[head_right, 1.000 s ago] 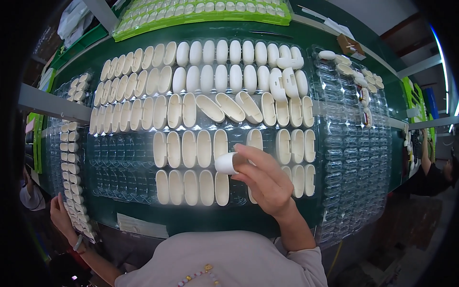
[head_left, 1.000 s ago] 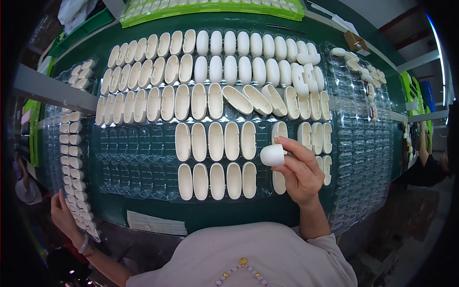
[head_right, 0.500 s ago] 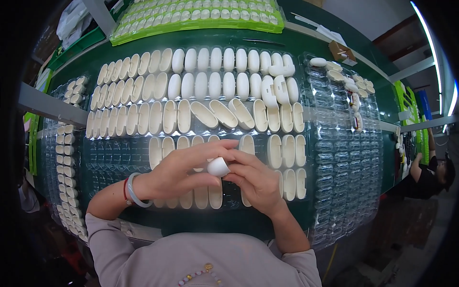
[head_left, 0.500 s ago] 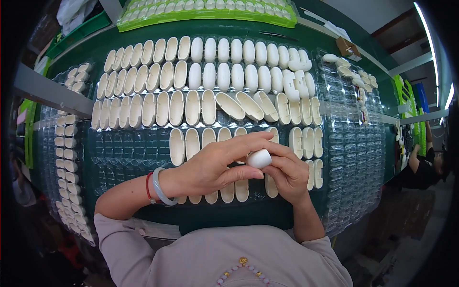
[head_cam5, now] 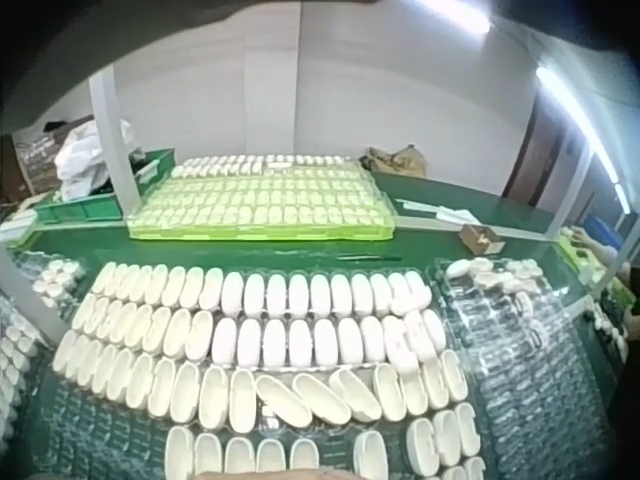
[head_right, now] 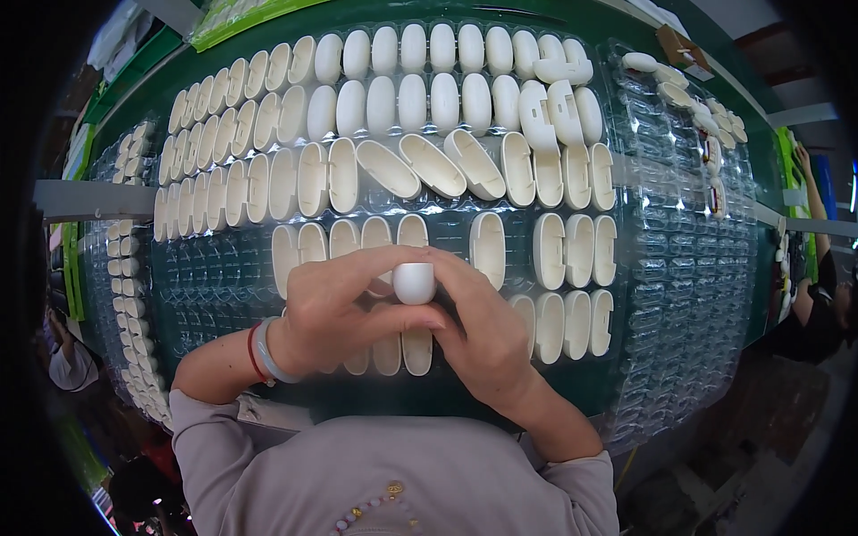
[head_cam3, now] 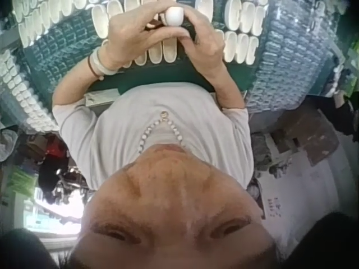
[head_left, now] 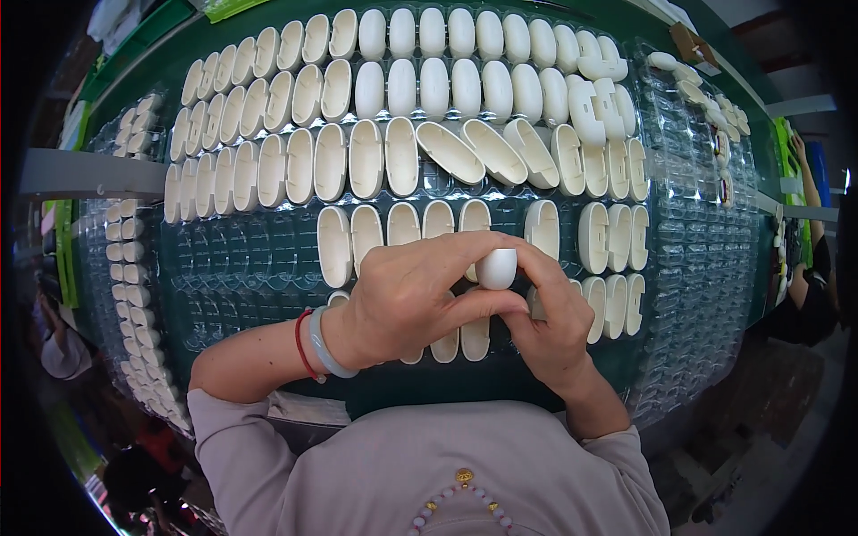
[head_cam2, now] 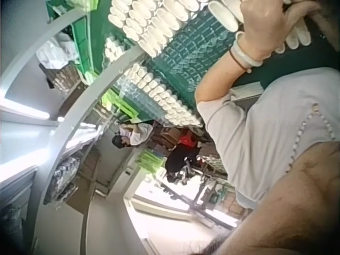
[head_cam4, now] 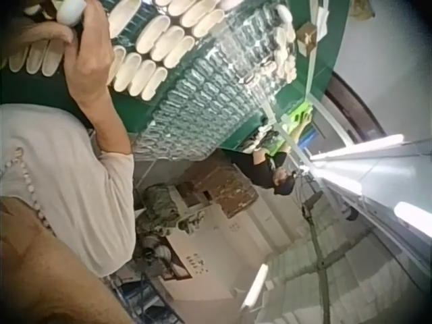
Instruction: The person assembles small white plastic shells by hand, then places them into a plastic tray.
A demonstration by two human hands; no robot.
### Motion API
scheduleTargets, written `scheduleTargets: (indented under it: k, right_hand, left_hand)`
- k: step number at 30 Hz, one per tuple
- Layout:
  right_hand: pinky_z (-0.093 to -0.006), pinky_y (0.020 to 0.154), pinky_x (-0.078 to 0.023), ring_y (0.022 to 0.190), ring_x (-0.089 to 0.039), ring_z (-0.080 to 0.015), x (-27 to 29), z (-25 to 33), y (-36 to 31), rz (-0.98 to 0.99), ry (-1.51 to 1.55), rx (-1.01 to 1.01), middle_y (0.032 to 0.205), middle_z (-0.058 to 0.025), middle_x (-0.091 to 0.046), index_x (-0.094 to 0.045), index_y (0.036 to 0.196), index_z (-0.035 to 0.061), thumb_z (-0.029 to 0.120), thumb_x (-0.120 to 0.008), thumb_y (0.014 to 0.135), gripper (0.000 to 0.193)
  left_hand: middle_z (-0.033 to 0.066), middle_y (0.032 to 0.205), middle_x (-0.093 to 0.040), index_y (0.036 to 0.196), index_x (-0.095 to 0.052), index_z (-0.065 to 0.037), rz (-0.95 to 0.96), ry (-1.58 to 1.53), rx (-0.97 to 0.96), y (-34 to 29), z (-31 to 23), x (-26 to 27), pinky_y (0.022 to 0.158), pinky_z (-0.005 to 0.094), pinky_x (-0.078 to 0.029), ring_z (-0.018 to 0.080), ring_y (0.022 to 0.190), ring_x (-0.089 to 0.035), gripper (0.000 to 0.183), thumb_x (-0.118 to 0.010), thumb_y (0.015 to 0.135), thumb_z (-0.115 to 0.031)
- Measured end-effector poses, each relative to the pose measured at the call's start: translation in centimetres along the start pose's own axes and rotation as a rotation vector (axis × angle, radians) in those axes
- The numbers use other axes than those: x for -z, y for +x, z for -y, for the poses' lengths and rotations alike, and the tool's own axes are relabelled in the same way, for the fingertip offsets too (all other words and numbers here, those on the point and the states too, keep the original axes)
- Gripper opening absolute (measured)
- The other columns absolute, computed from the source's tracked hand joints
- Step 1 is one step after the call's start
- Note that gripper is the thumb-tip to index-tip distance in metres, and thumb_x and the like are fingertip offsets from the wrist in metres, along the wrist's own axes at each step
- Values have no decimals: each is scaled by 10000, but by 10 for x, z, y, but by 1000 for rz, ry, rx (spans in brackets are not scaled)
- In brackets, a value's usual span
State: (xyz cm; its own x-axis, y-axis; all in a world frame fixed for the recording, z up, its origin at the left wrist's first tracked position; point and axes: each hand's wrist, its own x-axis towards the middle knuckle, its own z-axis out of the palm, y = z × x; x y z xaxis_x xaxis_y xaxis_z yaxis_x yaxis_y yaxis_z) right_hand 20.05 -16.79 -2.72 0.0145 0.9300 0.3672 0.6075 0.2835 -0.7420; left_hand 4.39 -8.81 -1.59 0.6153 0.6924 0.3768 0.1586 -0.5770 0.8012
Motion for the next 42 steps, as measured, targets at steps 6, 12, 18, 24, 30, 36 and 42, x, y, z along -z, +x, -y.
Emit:
scheduleTargets:
  k: [6,12,18,24,30,36,42]
  right_hand:
    - [-315,771,-537,958,-631,-290,-1,2,-2,13,79,-68,1086,-164,-613,-532,1144,-15,-44,-665,743,423]
    - [-310,756,-544,937,-642,-273,-1,4,-5,43,85,-117,1072,-164,-619,-534,1151,-6,-30,-660,762,410]
    - [-306,764,-544,942,-642,-267,-1,2,-5,37,147,-146,1086,-164,-618,-531,1153,-5,-34,-656,764,410]
    - [-334,854,-512,1025,-606,-278,-1,-7,-3,-18,73,22,1132,-213,-588,-510,1143,-39,90,-682,801,404]
    - [-349,886,-482,1048,-589,-272,2,-4,-3,-19,41,47,1168,-220,-565,-503,1147,-32,84,-682,802,405]
    - [-271,729,-505,888,-605,-217,6,-1,-3,-140,391,-220,1028,-140,-587,-548,1105,-5,46,-749,708,448]
    - [-239,617,-492,775,-580,-148,11,2,-2,-175,351,-57,979,-115,-586,-597,1015,-2,86,-747,738,327]
  left_hand:
    - [109,902,-669,1028,-624,-1,-12,23,-56,0,0,0,564,244,-550,170,664,-670,477,-805,651,-231]
    - [92,852,-672,1000,-639,-10,-31,23,-28,-3,-2,2,508,224,-513,145,597,-650,471,-816,634,-248]
    - [86,832,-668,972,-650,-19,-3,50,-19,-1,-1,3,514,236,-499,155,597,-638,463,-824,613,-252]
    - [96,868,-669,963,-650,-22,-106,47,-139,-1,0,-2,619,264,-522,209,731,-657,445,-823,609,-228]
    - [104,931,-663,985,-630,-21,-58,10,-107,-4,-3,1,690,268,-525,195,792,-657,412,-815,645,-163]
    - [108,1075,-609,1117,-475,-21,108,-1219,638,5,6,7,870,292,-494,170,1009,-594,251,-564,896,-98]
    - [93,1187,-541,1187,-503,-21,250,-1102,705,9,3,6,923,301,-458,158,1073,-553,265,-439,954,-130]
